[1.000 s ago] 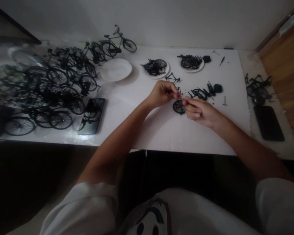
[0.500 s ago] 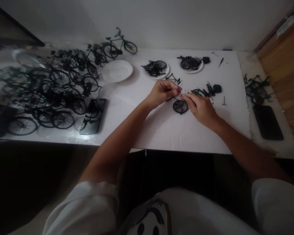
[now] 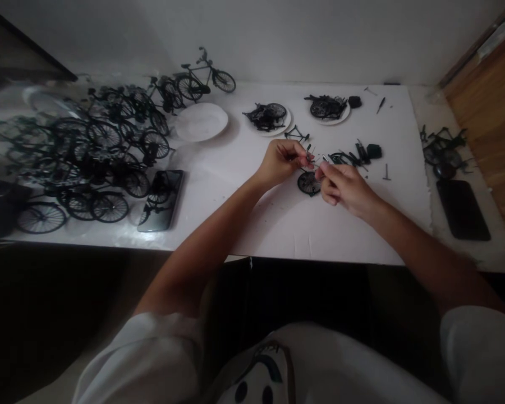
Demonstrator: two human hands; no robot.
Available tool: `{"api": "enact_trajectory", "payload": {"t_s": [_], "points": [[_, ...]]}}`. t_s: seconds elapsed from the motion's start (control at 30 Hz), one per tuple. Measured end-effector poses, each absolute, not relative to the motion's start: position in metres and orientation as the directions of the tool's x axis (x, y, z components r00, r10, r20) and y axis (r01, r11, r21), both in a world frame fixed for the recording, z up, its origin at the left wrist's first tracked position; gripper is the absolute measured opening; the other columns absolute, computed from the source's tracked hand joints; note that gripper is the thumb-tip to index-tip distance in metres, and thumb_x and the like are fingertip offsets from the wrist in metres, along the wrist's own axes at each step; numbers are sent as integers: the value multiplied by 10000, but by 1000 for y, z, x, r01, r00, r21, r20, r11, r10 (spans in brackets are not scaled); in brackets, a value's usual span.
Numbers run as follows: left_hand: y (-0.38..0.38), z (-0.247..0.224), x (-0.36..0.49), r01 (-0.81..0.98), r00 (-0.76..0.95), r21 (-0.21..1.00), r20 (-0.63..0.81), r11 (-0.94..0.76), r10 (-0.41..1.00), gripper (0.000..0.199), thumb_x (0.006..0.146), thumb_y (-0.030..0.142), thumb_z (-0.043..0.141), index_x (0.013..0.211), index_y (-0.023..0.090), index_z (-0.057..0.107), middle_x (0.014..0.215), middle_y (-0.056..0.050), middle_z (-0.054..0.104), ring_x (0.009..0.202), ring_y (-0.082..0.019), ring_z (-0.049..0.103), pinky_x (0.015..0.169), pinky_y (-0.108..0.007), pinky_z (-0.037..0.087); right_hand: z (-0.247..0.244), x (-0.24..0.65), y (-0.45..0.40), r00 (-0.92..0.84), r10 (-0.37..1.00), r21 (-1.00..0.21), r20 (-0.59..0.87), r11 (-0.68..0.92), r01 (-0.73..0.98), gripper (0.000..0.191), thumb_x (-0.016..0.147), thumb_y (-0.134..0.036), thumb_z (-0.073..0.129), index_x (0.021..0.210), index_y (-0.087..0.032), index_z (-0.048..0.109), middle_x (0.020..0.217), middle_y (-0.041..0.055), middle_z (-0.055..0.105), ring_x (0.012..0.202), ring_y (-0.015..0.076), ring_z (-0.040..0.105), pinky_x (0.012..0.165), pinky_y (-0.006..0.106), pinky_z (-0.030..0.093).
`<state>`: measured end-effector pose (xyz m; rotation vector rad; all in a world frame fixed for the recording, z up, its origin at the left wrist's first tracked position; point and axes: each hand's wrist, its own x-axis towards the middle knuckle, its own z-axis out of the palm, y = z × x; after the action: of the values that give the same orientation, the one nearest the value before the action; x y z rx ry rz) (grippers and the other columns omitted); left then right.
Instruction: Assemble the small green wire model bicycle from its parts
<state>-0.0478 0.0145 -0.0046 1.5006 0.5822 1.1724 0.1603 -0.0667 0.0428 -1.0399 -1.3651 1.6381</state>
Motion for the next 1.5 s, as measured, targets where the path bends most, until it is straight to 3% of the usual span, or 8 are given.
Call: {"api": "enact_trajectory", "payload": {"t_s": [0.13, 0.27, 0.43, 0.53, 0.73, 1.03, 1.23, 1.5], "points": [[14, -3, -45, -235, 366, 910, 409, -342, 836, 481, 792, 540, 1001, 804, 155, 713, 833, -50, 804, 760, -150, 792, 811, -313, 674, 46, 170, -53, -508, 818, -896, -271, -407, -177, 352, 1090, -498, 704, 895, -208, 658, 470, -149, 244, 398, 70, 250, 434, 207, 256], [14, -2, -44, -222, 381, 920, 387, -323, 840, 514, 776, 589, 997, 810, 155, 725, 846, -62, 810, 791, -166, 798, 841, -331, 677, 43, 172, -48, -486, 830, -914, -274, -382, -138, 372, 1050, -515, 727, 843, -220, 635, 497, -134, 257, 424, 74, 219, 431, 215, 228], [14, -3, -43, -233, 393, 933, 348, -274, 851, 522, 781, 597, 991, 881, 152, 737, 941, -86, 822, 860, -181, 807, 873, -341, 667, 34, 167, -54, -253, 967, -991, 41, 72, 113, 440, 984, -603, 753, 784, -239, 609, 577, -69, 414, 510, 112, 356, 492, 270, 310], [14, -2, -43, -240, 377, 939, 324, -247, 868, 447, 820, 513, 984, 919, 157, 733, 1020, -92, 827, 915, -186, 810, 899, -341, 658, 34, 168, -58, -219, 924, -841, 314, 378, 388, 391, 1044, -601, 680, 906, -236, 705, 768, 16, 672, 689, 167, 560, 646, 307, 448], [14, -1, -45, -266, 373, 938, 313, -223, 873, 309, 853, 356, 952, 919, 162, 721, 1045, -68, 832, 905, -167, 803, 914, -346, 651, 39, 171, -58, -331, 846, -682, 417, 532, 502, 438, 1151, -550, 504, 1004, -241, 777, 1027, 83, 827, 964, 234, 751, 902, 363, 542], [8, -2, -39, -263, 320, 927, 344, -266, 883, 382, 868, 426, 955, 860, 177, 665, 965, -54, 806, 901, -173, 804, 922, -372, 664, 32, 168, -66, -308, 914, -838, 263, 375, 397, 630, 1132, -747, 421, 934, -240, 739, 601, -31, 519, 565, 153, 512, 634, 320, 442], [8, 1, -39, -248, 329, 922, 369, -297, 869, 480, 824, 572, 968, 857, 178, 695, 960, -55, 807, 886, -176, 801, 906, -360, 675, 35, 165, -63, -312, 931, -926, 189, 275, 260, 657, 1054, -837, 506, 818, -248, 675, 572, -37, 479, 519, 141, 469, 560, 314, 412], [7, 5, -36, -281, 364, 910, 394, -304, 844, 549, 806, 682, 936, 933, 184, 744, 1017, -71, 824, 959, -212, 830, 941, -381, 683, 37, 174, -59, -241, 937, -882, 254, 327, 340, 637, 1066, -802, 529, 762, -249, 614, 611, -20, 484, 566, 150, 443, 558, 322, 341]]}}
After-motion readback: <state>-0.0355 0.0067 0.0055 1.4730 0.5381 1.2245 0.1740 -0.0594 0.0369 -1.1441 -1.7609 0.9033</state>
